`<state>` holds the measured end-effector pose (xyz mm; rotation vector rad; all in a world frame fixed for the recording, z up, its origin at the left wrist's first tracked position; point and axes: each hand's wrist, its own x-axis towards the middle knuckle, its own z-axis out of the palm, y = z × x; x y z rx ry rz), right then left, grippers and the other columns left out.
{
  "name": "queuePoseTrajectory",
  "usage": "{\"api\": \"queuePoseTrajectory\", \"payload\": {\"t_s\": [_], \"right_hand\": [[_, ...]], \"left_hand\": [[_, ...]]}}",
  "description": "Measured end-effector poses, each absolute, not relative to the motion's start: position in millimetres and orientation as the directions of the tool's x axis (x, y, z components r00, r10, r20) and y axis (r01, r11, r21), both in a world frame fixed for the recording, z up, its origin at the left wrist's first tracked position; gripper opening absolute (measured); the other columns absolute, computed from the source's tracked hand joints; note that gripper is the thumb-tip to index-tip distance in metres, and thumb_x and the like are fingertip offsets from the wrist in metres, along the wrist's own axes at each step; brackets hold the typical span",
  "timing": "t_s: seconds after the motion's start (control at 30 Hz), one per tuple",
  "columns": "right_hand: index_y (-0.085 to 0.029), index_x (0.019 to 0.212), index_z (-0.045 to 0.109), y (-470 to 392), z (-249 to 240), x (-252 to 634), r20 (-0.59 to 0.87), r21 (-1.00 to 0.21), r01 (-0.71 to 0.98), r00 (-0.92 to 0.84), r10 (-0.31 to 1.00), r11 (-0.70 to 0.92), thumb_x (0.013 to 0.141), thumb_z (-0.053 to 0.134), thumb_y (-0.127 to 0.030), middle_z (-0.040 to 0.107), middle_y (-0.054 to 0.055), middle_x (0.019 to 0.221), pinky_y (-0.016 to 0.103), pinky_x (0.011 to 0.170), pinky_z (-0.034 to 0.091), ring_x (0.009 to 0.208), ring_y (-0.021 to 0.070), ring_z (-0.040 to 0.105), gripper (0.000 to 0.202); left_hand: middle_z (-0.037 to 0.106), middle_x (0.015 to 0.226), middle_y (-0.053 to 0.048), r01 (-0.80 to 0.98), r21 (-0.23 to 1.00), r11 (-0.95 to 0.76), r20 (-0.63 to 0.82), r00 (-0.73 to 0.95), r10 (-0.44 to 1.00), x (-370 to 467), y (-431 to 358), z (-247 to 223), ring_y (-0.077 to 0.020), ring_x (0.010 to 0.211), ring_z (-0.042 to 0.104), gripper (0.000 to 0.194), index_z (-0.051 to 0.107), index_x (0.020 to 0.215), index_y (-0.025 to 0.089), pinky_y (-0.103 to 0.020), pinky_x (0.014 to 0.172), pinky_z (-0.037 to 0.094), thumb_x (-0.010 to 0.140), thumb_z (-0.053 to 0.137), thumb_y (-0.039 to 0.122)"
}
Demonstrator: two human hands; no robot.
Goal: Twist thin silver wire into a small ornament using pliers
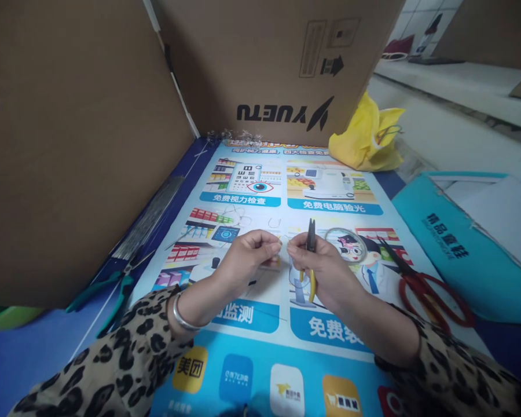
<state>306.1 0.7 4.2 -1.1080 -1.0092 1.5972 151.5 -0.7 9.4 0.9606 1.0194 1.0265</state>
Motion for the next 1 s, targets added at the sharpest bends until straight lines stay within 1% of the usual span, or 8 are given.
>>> {"api": "queuePoseTrajectory", "payload": {"t_s": [0.13, 0.27, 0.47, 0.57, 0.63, 0.73, 0.83, 1.0], "right_hand": [[-0.02, 0.071, 0.052, 0, 1, 302, -0.247, -0.916, -0.274, -0.188, 0.951, -0.292, 0.062, 0.072, -0.031, 0.047, -0.006, 0.06, 0.023, 0.05, 0.028, 0.051, 0.0069, 0.035, 0.025], [-0.02, 0.07, 0.05, 0, -3, 300, -0.262, -0.91, -0.277, -0.19, 0.946, -0.307, 0.062, 0.073, -0.032, 0.044, -0.007, 0.055, 0.023, 0.05, 0.028, 0.049, 0.0067, 0.035, 0.026], [-0.02, 0.07, 0.051, -2, -6, 300, -0.262, -0.906, -0.29, -0.192, 0.946, -0.31, 0.063, 0.073, -0.031, 0.046, -0.008, 0.053, 0.023, 0.049, 0.027, 0.048, 0.0059, 0.036, 0.026], [-0.019, 0.069, 0.051, -3, -5, 298, -0.256, -0.898, -0.303, -0.23, 0.939, -0.318, 0.065, 0.072, -0.03, 0.05, -0.006, 0.053, 0.022, 0.049, 0.027, 0.049, 0.0062, 0.039, 0.025], [-0.019, 0.069, 0.051, -3, -5, 297, -0.247, -0.896, -0.309, -0.248, 0.937, -0.318, 0.065, 0.072, -0.03, 0.052, -0.006, 0.053, 0.023, 0.05, 0.028, 0.049, 0.0067, 0.041, 0.024], [-0.02, 0.071, 0.052, -2, -7, 299, -0.257, -0.898, -0.307, -0.216, 0.942, -0.315, 0.065, 0.072, -0.029, 0.049, -0.007, 0.053, 0.023, 0.051, 0.029, 0.049, 0.0064, 0.039, 0.023], [-0.02, 0.071, 0.053, -1, -9, 302, -0.276, -0.903, -0.279, -0.201, 0.94, -0.325, 0.064, 0.073, -0.029, 0.047, -0.008, 0.054, 0.023, 0.05, 0.027, 0.048, 0.006, 0.037, 0.023], [-0.02, 0.069, 0.052, -2, -7, 300, -0.272, -0.91, -0.255, -0.224, 0.936, -0.325, 0.062, 0.073, -0.03, 0.044, -0.008, 0.054, 0.023, 0.05, 0.026, 0.049, 0.006, 0.035, 0.025]], "left_hand": [[0.055, 0.066, 0.003, -0.316, 0.909, 0.273, -0.222, 0.187, 0.957, 155, -4, 1, -0.006, 0.058, 0.051, 0.017, 0.057, 0.077, 0.014, -0.023, 0.061, 0.044, 0.07, 0.068, 0.026], [0.056, 0.066, 0.002, -0.386, 0.88, 0.277, -0.218, 0.192, 0.957, 156, -4, -6, -0.0064, 0.059, 0.052, 0.017, 0.057, 0.077, 0.014, -0.024, 0.062, 0.043, 0.071, 0.068, 0.025], [0.055, 0.062, 0.002, -0.411, 0.877, 0.25, -0.181, 0.2, 0.963, 160, -7, -10, -0.0073, 0.057, 0.051, 0.015, 0.056, 0.077, 0.013, -0.023, 0.06, 0.04, 0.074, 0.066, 0.025], [0.055, 0.058, 0.002, -0.413, 0.877, 0.246, -0.178, 0.195, 0.964, 163, -9, -12, -0.0076, 0.056, 0.051, 0.014, 0.055, 0.077, 0.013, -0.023, 0.06, 0.039, 0.076, 0.064, 0.025], [0.055, 0.059, 0.002, -0.418, 0.87, 0.261, -0.188, 0.209, 0.96, 162, -8, -13, -0.0077, 0.056, 0.051, 0.014, 0.056, 0.077, 0.013, -0.023, 0.06, 0.039, 0.076, 0.064, 0.025], [0.056, 0.064, 0.001, -0.434, 0.856, 0.282, -0.183, 0.257, 0.949, 159, -6, -10, -0.0073, 0.058, 0.05, 0.016, 0.058, 0.081, 0.014, -0.023, 0.061, 0.039, 0.075, 0.065, 0.027], [0.057, 0.067, 0.0, -0.38, 0.884, 0.271, -0.167, 0.286, 0.944, 155, -4, -4, -0.0083, 0.061, 0.051, 0.022, 0.062, 0.09, 0.015, -0.024, 0.063, 0.041, 0.077, 0.062, 0.033], [0.056, 0.065, 0.0, -0.157, 0.976, 0.151, -0.113, 0.228, 0.967, 155, -5, -3, -0.0085, 0.062, 0.05, 0.024, 0.064, 0.08, 0.014, -0.022, 0.061, 0.041, 0.08, 0.057, 0.037]]}}
